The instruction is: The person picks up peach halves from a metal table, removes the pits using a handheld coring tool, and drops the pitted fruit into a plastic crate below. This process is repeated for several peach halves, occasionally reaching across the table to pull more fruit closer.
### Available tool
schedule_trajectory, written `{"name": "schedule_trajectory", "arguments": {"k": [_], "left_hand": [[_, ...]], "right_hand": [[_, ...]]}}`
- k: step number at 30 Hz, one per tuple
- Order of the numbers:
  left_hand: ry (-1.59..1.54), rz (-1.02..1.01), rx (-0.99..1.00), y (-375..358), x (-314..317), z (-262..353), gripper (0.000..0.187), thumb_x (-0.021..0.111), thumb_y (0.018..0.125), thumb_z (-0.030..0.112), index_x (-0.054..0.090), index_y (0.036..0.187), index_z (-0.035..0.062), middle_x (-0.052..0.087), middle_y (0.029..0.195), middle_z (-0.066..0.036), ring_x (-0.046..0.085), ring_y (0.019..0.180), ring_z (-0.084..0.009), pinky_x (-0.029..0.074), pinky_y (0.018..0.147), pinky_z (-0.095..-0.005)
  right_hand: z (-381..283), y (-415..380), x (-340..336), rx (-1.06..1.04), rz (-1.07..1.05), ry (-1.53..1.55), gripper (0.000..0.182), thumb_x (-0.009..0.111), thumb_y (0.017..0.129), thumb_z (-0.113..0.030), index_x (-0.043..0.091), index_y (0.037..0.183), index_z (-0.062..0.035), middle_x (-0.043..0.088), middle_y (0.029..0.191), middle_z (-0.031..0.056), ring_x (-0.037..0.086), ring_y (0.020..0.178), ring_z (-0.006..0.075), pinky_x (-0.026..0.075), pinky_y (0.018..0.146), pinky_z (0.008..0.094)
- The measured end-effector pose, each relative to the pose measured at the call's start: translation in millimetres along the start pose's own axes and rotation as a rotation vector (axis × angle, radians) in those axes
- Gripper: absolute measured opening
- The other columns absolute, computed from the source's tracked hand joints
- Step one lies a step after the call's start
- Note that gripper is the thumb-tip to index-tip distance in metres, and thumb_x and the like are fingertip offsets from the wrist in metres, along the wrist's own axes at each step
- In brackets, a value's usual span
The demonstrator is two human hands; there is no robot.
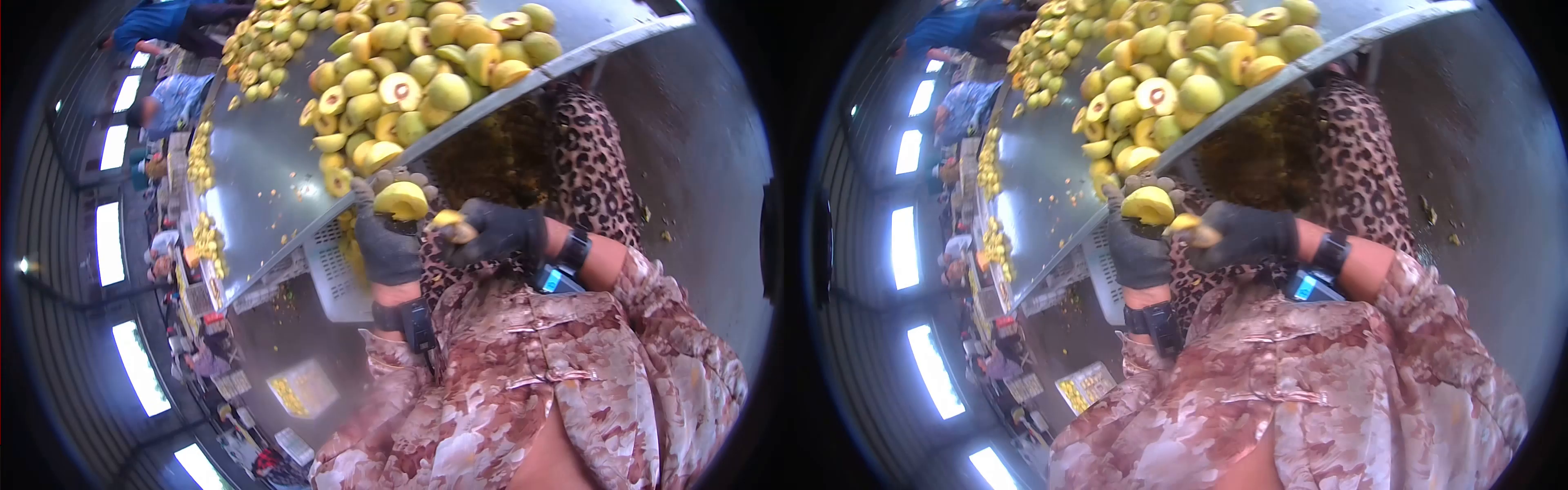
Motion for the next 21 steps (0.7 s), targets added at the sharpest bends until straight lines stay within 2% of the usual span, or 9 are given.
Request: {"name": "schedule_trajectory", "arguments": {"k": [2,3,7,10,12,15,17,19,21], "left_hand": [[-0.056,-0.083,0.094,1,-52,23,0.058,0.045,0.109,0.047,0.055,0.133,-0.0045,0.064,0.127,-0.025,0.062,0.118,-0.0419,0.053,0.104,-0.0571],[-0.068,0.186,0.080,-15,-64,38,0.064,0.040,0.110,0.050,0.051,0.138,-0.0061,0.062,0.131,-0.025,0.061,0.121,-0.0403,0.052,0.107,-0.0547],[0.776,0.382,0.461,-42,-170,116,0.063,0.043,0.109,0.051,0.056,0.135,-0.0051,0.061,0.135,-0.021,0.062,0.120,-0.0324,0.051,0.106,-0.0430],[0.782,0.563,0.541,-26,-143,141,0.057,0.046,0.109,0.048,0.062,0.131,-0.0024,0.064,0.132,-0.017,0.063,0.119,-0.0278,0.048,0.106,-0.0381],[0.714,0.604,0.517,-11,-61,148,0.034,0.059,0.104,0.029,0.068,0.121,0.0011,0.065,0.108,-0.006,0.062,0.095,-0.0180,0.051,0.082,-0.0292],[1.428,0.209,0.969,64,-27,143,0.039,0.067,0.099,0.029,0.067,0.125,-0.0007,0.068,0.120,-0.013,0.064,0.112,-0.0265,0.050,0.096,-0.0367],[1.490,-0.094,1.068,100,24,119,0.051,0.075,0.092,0.027,0.064,0.133,-0.0011,0.067,0.131,-0.017,0.058,0.129,-0.0332,0.041,0.113,-0.0400],[1.472,-0.461,0.919,118,69,81,0.059,0.082,0.084,0.027,0.063,0.135,0.0029,0.068,0.128,-0.016,0.058,0.126,-0.0361,0.043,0.110,-0.0413],[2.018,-0.420,0.681,117,110,62,0.067,0.085,0.079,0.032,0.063,0.136,0.0040,0.069,0.124,-0.016,0.059,0.121,-0.0358,0.044,0.107,-0.0427]], "right_hand": [[-17,0,-21,0.006,0.126,-0.096,0.014,0.067,0.093,-0.016,0.066,0.085,-0.0041,0.062,0.066,0.0013,0.061,0.060,0.0136,0.047,0.056,0.0343],[-11,0,-30,0.063,0.185,0.071,0.015,0.066,0.094,-0.016,0.065,0.084,-0.0041,0.060,0.065,0.0003,0.059,0.058,0.0124,0.046,0.053,0.0328],[28,2,-28,0.388,0.345,0.951,0.014,0.065,0.095,-0.016,0.062,0.086,-0.0057,0.052,0.063,-0.0043,0.050,0.049,0.0081,0.040,0.044,0.0266],[17,0,-23,0.385,0.306,0.740,0.010,0.064,0.096,-0.015,0.063,0.093,-0.0060,0.047,0.061,-0.0059,0.044,0.046,0.0078,0.037,0.042,0.0247],[15,-5,-25,0.394,0.341,0.757,0.010,0.065,0.095,-0.015,0.063,0.094,-0.0053,0.046,0.059,-0.0047,0.044,0.045,0.0081,0.038,0.042,0.0250],[10,-3,-29,0.446,0.453,0.685,0.011,0.068,0.093,-0.015,0.064,0.093,-0.0047,0.047,0.055,-0.0026,0.043,0.041,0.0090,0.037,0.040,0.0247],[11,-4,-32,0.499,0.468,0.626,0.012,0.070,0.093,-0.016,0.065,0.092,-0.0051,0.048,0.054,-0.0021,0.043,0.040,0.0093,0.038,0.040,0.0247],[15,-5,-29,0.489,0.437,0.668,0.013,0.070,0.093,-0.017,0.065,0.091,-0.0053,0.050,0.055,-0.0017,0.044,0.041,0.0091,0.038,0.041,0.0245],[15,-3,-30,0.479,0.423,0.636,0.012,0.070,0.093,-0.016,0.065,0.091,-0.0054,0.050,0.055,-0.0018,0.045,0.041,0.0090,0.038,0.040,0.0247]]}}
Point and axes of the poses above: each hand's wrist, its own y-axis towards the middle knuckle, its own x-axis out of the palm, z = x × y, the point moved 7 cm from there along y, towards the middle knuckle
